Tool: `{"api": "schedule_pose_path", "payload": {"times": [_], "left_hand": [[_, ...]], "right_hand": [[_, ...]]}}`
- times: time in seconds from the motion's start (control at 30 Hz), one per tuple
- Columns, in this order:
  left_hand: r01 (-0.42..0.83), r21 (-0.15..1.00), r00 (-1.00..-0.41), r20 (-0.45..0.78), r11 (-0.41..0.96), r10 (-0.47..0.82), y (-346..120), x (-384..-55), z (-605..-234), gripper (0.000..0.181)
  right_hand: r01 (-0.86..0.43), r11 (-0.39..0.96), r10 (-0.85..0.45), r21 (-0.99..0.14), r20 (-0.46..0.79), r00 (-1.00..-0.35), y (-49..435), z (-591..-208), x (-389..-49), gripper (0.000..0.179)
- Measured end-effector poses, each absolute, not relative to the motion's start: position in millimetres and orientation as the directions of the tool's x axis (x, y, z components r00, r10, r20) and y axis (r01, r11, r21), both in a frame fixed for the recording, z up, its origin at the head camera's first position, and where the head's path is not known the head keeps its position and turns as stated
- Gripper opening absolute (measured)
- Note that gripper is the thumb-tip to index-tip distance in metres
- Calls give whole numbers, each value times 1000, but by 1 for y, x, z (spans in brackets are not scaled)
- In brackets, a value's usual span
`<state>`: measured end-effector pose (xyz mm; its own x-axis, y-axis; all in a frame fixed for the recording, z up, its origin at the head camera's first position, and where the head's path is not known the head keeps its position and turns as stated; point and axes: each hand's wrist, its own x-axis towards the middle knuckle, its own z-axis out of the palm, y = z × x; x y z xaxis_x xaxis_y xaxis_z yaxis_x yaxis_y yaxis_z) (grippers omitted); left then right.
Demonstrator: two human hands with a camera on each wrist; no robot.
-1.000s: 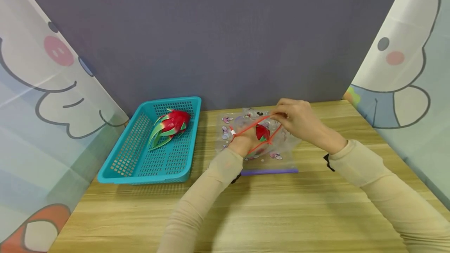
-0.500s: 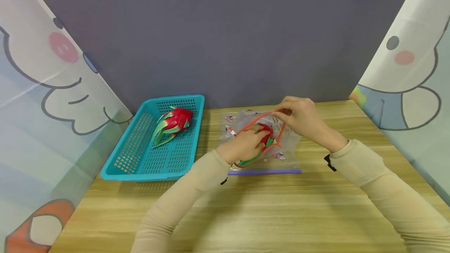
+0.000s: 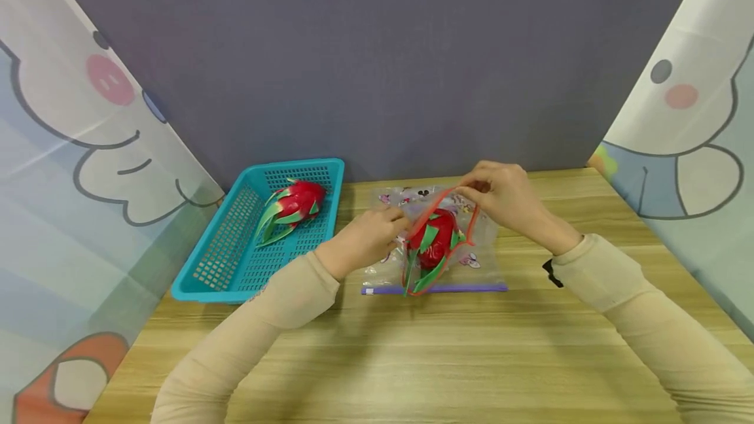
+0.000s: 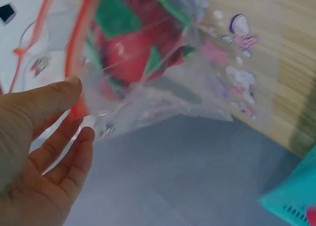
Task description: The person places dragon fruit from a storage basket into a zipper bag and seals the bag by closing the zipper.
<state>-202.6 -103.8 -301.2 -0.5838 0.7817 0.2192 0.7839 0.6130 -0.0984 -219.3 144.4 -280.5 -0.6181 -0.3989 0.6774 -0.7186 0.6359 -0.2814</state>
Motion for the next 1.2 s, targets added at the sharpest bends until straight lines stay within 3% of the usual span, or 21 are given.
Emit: {"api": "schedule_pose_path", "payload": {"times": [0.17, 0.33, 0.5, 0.83, 1.07, 1.2], "left_hand": [[798, -239, -497, 257, 553, 829, -97, -206, -315, 23], [806, -247, -472, 278, 537, 836, -92, -206, -317, 18], [792, -173, -532, 273, 585, 801, -96, -208, -311, 15], [680, 137, -713, 355, 721, 605, -102, -220, -298, 9], [632, 251, -755, 413, 733, 509, -106, -230, -291, 10], [606, 268, -775, 410, 749, 481, -108, -233, -289, 13]], "right_hand": [[-705, 645, -393, -295, 663, -637, 144, -281, -219, 4], [-717, 630, -388, -298, 679, -623, 144, -282, -220, 4], [-705, 634, -378, -316, 669, -640, 148, -284, -223, 5], [-687, 630, -334, -362, 672, -661, 163, -291, -227, 8], [-668, 627, -317, -402, 651, -690, 174, -291, -223, 9], [-592, 650, -306, -476, 550, -777, 186, -290, -219, 13]]}}
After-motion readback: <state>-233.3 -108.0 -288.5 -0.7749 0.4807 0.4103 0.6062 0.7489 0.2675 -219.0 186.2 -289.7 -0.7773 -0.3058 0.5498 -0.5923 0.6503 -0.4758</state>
